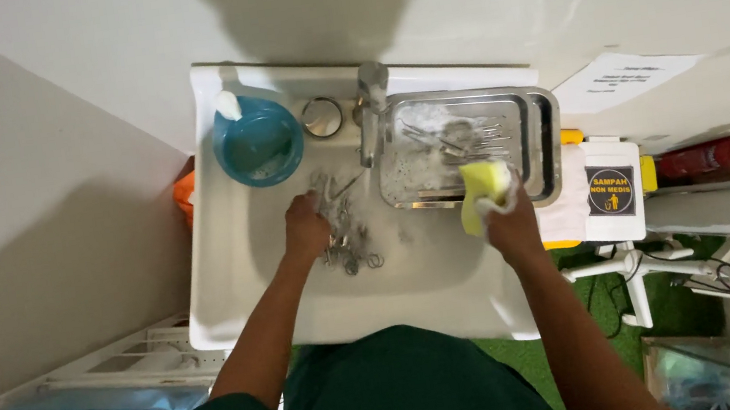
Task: Scrubbing and cleaning dental instruments with a sponge and soapy water in a sink.
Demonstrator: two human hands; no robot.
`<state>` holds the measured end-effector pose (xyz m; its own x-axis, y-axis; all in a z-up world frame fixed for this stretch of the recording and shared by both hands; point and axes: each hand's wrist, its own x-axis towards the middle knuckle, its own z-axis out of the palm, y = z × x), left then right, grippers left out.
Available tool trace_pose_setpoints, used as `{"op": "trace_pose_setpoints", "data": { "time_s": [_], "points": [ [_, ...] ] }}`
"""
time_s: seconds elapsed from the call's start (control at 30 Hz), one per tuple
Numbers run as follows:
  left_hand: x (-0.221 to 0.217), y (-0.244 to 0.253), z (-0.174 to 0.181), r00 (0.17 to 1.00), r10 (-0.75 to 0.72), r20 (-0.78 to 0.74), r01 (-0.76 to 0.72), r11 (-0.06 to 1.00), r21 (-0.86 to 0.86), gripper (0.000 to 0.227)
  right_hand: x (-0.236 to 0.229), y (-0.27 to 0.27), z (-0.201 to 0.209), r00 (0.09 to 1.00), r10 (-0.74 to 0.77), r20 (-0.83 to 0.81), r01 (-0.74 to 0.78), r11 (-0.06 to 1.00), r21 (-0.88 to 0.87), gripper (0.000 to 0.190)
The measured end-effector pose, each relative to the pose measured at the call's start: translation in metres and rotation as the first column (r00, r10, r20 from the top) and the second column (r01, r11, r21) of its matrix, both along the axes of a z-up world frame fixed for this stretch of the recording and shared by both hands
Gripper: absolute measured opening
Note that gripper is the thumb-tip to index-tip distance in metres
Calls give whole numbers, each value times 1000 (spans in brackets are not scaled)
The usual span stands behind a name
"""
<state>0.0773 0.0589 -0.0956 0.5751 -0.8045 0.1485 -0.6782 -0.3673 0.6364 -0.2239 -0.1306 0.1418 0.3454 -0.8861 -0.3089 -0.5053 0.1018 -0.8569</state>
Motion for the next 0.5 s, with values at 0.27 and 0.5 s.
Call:
{"op": "trace_pose_setpoints", "data": {
  "time_s": [0.27,0.5],
  "points": [
    [-70,-39,146,1000,-6,-4,7,823,568,44,-43,-10,8,942,-258,216,194,940,280,65],
    [-117,-109,172,934,-353,52,285,825,488,32,-45,-42,49,800,-597,52,432,636,640,61]
  ]
}}
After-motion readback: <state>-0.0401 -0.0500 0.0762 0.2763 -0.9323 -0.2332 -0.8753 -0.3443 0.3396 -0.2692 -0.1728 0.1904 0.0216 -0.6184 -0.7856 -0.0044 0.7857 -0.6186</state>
